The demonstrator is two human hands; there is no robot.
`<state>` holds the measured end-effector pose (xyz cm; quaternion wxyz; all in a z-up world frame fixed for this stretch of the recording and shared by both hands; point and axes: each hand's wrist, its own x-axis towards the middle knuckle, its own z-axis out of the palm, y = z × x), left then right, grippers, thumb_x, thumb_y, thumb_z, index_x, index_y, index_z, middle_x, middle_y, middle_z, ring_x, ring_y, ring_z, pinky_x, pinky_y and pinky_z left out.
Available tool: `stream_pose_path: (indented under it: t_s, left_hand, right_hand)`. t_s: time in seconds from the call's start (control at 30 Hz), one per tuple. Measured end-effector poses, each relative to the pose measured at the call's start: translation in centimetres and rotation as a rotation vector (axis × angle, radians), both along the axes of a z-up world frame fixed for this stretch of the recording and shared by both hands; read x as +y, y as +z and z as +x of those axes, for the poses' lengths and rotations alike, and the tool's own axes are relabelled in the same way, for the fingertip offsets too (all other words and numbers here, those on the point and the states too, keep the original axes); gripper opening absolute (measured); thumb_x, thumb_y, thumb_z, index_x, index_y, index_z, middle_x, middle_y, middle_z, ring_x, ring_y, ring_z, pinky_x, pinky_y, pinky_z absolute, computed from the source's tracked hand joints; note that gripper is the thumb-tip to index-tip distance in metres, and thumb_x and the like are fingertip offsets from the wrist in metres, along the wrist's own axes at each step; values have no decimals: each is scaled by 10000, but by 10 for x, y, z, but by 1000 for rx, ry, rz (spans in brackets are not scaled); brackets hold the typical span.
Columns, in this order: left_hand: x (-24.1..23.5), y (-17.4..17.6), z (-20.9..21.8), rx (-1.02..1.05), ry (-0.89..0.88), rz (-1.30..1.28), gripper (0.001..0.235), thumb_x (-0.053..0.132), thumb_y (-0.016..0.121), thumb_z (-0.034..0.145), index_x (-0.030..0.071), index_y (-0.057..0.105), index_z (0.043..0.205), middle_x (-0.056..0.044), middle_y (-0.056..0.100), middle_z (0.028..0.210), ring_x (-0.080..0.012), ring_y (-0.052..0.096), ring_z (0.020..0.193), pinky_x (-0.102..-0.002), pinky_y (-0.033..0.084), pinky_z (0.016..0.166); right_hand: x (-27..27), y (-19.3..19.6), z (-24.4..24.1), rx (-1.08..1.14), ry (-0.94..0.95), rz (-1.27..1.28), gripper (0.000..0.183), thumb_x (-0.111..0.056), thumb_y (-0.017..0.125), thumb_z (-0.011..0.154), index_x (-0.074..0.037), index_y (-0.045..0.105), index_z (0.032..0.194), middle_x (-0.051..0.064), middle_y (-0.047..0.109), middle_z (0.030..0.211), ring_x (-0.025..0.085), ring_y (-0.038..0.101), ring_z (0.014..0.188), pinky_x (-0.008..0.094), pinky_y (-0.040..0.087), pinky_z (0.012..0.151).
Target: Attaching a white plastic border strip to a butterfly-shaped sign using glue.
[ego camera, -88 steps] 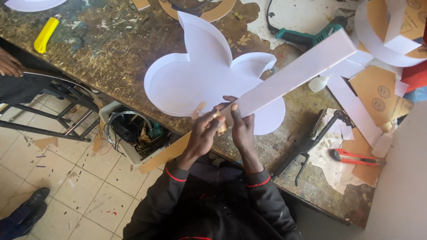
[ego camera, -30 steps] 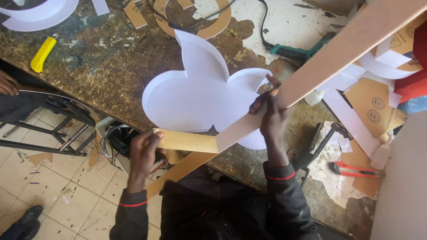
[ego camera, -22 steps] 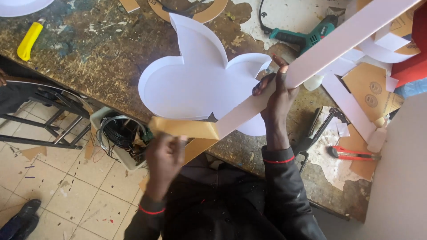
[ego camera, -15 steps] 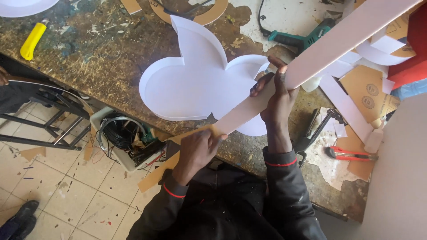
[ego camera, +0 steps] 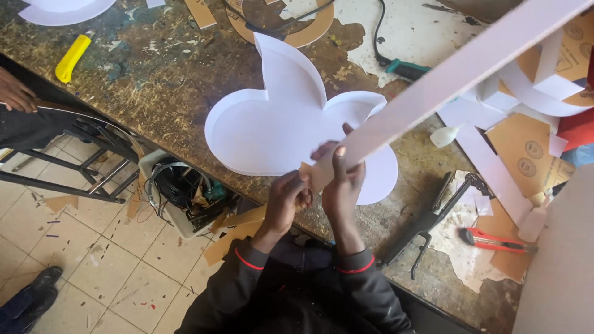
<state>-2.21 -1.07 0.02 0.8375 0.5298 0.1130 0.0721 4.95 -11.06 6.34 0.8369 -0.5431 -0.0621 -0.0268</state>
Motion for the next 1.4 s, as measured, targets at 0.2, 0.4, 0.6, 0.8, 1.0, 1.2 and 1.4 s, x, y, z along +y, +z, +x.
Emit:
stream_pose_path:
  t_s: [0.2, 0.4, 0.6, 0.8, 1.0, 1.2, 1.4]
  left_hand:
    - [14, -5, -18, -60, -83, -69, 337, 240, 702, 1109, 1, 695, 871, -113, 543, 636, -274, 702, 570, -386, 589, 526]
    - [124, -39, -48, -15, 215, -258, 78, 129, 739, 983, 65, 752, 939, 9, 471, 672, -164, 599, 556, -368, 595, 512]
    - [177, -10, -74, 92, 500, 1092, 433, 342, 877, 1102, 82, 637, 853, -97, 540, 627, -242, 553, 575, -397, 430, 618]
    - [32, 40, -38, 31, -159, 1055, 558, 451, 801, 1074, 131, 584, 672, -17, 441, 491, -199, 495, 422, -345, 425, 470]
    - [24, 35, -12, -30, -341, 767, 444, 174, 669, 1142, 59, 653, 714, -86, 514, 477, -190, 454, 414, -328, 388, 530]
    - [22, -8, -9, -27, -249, 349, 489, 172, 615, 1184, 65, 690, 713, -121, 651, 510, -240, 678, 497, -385, 553, 643]
    - [-3, 26, -15, -42, -88, 70, 457, 144, 625, 1161, 95, 582, 708, -105, 531, 451, -108, 487, 462, -271, 367, 550]
  right_hand:
    - [-29, -8, 56, -488, -162, -217, 436, -180, 563, 1230, 80, 554, 1580, 82, 717, 770, 160, 726, 582, 338, 661, 622]
    - [-31, 79, 63, -482, -196, -407, 471, -292, 583, 1224, -55, 765, 860, 45, 683, 572, 164, 676, 505, 303, 555, 680]
    - [-43, 57, 94, -584, -192, -393, 379, -249, 571, 1243, 73, 772, 1243, 65, 668, 567, 156, 685, 505, 307, 567, 652]
    - [-28, 61, 91, -575, -121, -343, 331, -128, 553, 1237, 121, 658, 1427, 71, 703, 626, 172, 726, 527, 306, 578, 662]
    - [-28, 53, 97, -321, -24, -88, 397, -162, 596, 1210, 118, 606, 1491, 155, 737, 793, 247, 780, 625, 365, 668, 585]
    - [-10, 65, 45, -101, 28, -167, 556, -320, 814, 1050, 31, 565, 1401, 222, 710, 1182, 343, 734, 1054, 530, 652, 916]
    - [1, 33, -1, -83, -46, -195, 210, -220, 513, 1213, -65, 625, 1126, 51, 639, 755, 140, 627, 545, 288, 564, 507]
